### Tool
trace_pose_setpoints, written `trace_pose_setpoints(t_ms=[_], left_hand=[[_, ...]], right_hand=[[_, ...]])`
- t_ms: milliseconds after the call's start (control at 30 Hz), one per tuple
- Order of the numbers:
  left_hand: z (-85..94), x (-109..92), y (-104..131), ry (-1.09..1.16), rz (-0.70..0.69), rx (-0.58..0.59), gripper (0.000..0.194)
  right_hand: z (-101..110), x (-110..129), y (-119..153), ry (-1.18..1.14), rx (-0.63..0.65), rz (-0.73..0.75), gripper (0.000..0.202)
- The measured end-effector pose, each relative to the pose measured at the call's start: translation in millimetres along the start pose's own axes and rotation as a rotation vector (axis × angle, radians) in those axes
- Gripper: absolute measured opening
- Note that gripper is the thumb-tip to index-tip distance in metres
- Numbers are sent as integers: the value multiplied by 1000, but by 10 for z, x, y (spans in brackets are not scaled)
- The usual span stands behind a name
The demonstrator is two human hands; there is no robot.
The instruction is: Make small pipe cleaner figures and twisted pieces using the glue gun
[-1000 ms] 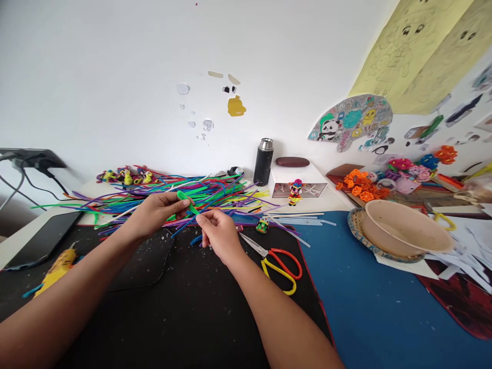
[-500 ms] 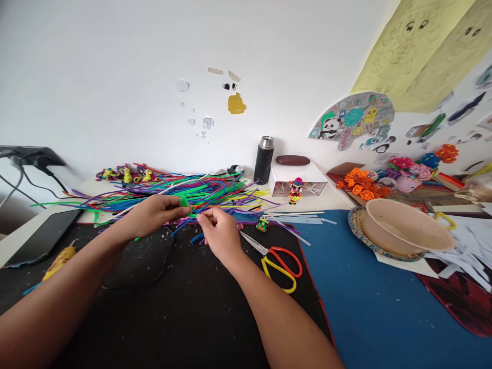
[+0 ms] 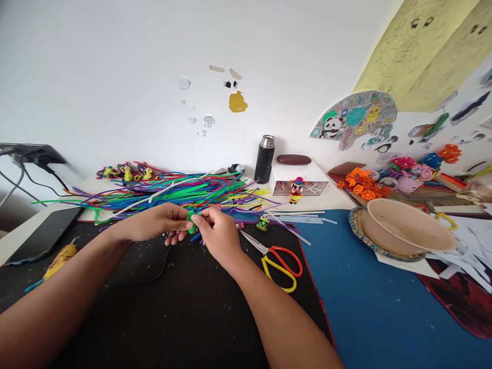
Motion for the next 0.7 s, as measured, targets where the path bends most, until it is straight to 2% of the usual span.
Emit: trace_pose_setpoints(t_ms=[267,500,700], left_hand=[[-5,27,30,97,28,116,47],[31,84,38,145,85,204,49],[11,11,61,-8,78,218,51]], right_hand=[[0,57,-31,-249,132,-112,39],[-27,-9,-44,-388,276,-137,39],[-30,14,-23,-449,307,-225,40]])
Point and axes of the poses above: each hand's wrist, its own y-axis away from the middle knuckle, its own z-axis out of the back of the hand, x = y × z, the point moved 1 cm from there along -y, towards the middle knuckle, and after that the axes turned 5 degrees about -x, right-handed, at the moved point
